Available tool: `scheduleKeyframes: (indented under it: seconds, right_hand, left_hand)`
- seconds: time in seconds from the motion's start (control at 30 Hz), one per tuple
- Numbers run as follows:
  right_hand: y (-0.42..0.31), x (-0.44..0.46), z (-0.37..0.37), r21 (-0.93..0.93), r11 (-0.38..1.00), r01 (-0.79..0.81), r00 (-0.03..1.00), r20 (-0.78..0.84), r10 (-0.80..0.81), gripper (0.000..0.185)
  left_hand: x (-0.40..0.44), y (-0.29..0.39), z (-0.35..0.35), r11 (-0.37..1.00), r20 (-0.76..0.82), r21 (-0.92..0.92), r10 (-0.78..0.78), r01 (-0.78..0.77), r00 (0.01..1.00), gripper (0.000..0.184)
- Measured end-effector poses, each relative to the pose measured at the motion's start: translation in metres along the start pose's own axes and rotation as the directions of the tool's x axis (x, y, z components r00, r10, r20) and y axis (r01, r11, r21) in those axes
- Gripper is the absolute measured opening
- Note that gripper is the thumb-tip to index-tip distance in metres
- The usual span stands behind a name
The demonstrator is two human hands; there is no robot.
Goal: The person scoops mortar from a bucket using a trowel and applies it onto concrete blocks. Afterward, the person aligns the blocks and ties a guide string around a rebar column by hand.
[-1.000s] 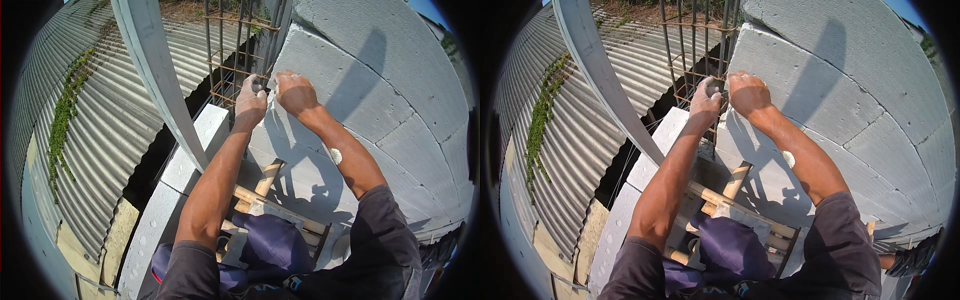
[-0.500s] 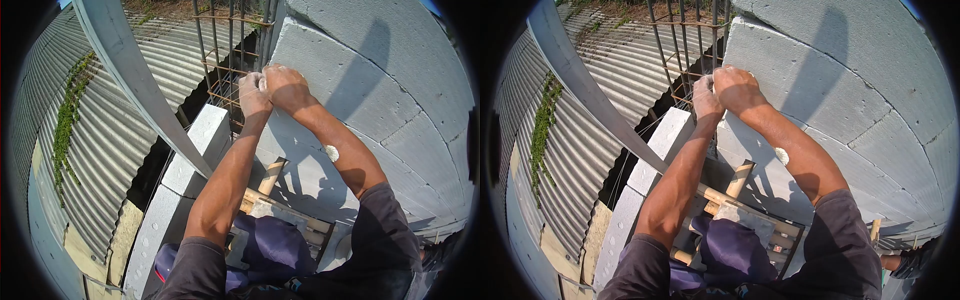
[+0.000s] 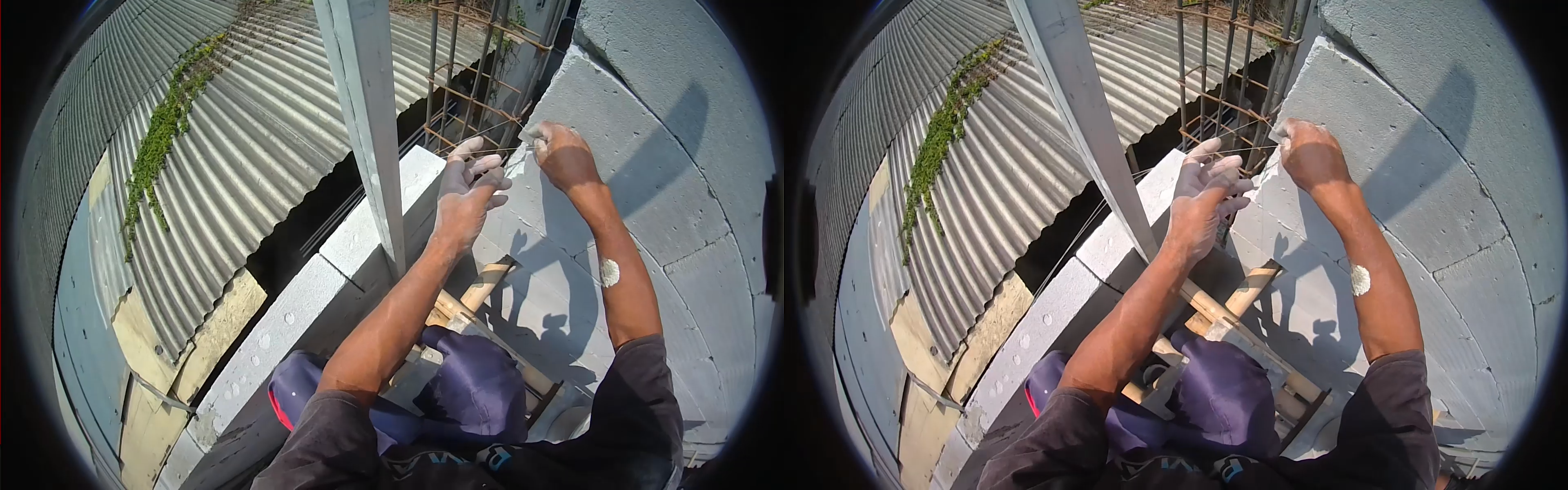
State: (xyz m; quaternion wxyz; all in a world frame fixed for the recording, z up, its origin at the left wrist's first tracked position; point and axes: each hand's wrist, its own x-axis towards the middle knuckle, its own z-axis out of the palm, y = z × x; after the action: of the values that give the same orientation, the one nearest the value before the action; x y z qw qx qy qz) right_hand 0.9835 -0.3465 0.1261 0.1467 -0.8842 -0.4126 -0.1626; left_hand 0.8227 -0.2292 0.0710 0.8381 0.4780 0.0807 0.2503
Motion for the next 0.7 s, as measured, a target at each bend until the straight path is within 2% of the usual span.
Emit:
scheduleKeyframes:
  seconds: [0.03, 0.13, 0.23, 0.33, 0.4, 0.47, 0.5, 0.6, 0.63, 0.7]
  right_hand:
    - [-0.005, 0.001, -0.005, 0.001, 1.0, -0.01, 1.0, -0.002, 0.01, 0.025]
    - [-0.024, 0.004, -0.021, -0.02, 0.98, -0.196, 0.973, 0.118, 0.197, 0.033]
    - [-0.031, 0.0, -0.031, 0.064, 0.98, -0.186, 0.982, 0.048, 0.183, 0.042]
    - [-0.022, -0.004, -0.053, 0.184, 0.982, -0.052, 0.991, 0.13, 0.028, 0.044]
    - [-0.01, -0.005, -0.064, 0.344, 0.934, -0.091, 0.949, 0.315, -0.024, 0.04]
    - [0.0, -0.005, -0.067, 0.442, 0.889, -0.116, 0.909, 0.408, -0.085, 0.038]
    - [0.002, -0.005, -0.068, 0.462, 0.882, -0.096, 0.918, 0.384, -0.101, 0.037]
    - [-0.001, -0.005, -0.067, 0.438, 0.886, -0.15, 0.951, 0.308, 0.009, 0.035]
    - [0.003, -0.004, -0.06, 0.501, 0.856, -0.127, 0.969, 0.247, 0.0, 0.038]
    - [-0.002, 0.001, -0.065, 0.528, 0.839, -0.128, 0.981, 0.194, 0.027, 0.041]
  left_hand:
    - [-0.006, 0.013, -0.003, 0.996, -0.023, -0.084, -0.002, 0.0, 1.0, 0.054]
    - [-0.014, 0.031, -0.016, 0.957, -0.088, -0.29, -0.018, -0.008, 0.996, 0.042]
    - [-0.023, 0.059, -0.021, 0.92, -0.101, -0.389, -0.094, 0.048, 0.99, 0.039]
    - [-0.032, 0.074, -0.025, 0.902, -0.009, -0.414, -0.135, 0.119, 0.991, 0.043]
    - [-0.035, 0.084, -0.02, 0.916, -0.003, -0.388, -0.118, 0.108, 0.993, 0.045]
    - [-0.035, 0.094, -0.013, 0.934, -0.017, -0.347, -0.094, 0.083, 0.995, 0.045]
    - [-0.033, 0.097, -0.008, 0.951, -0.021, -0.306, -0.054, 0.045, 0.998, 0.045]
    - [-0.023, 0.116, 0.015, 0.982, -0.044, -0.181, 0.041, -0.048, 0.998, 0.043]
    - [-0.015, 0.119, 0.02, 0.979, -0.026, -0.187, 0.084, -0.088, 0.996, 0.043]
    - [0.001, 0.132, 0.036, 0.982, -0.046, -0.084, 0.168, -0.171, 0.985, 0.044]
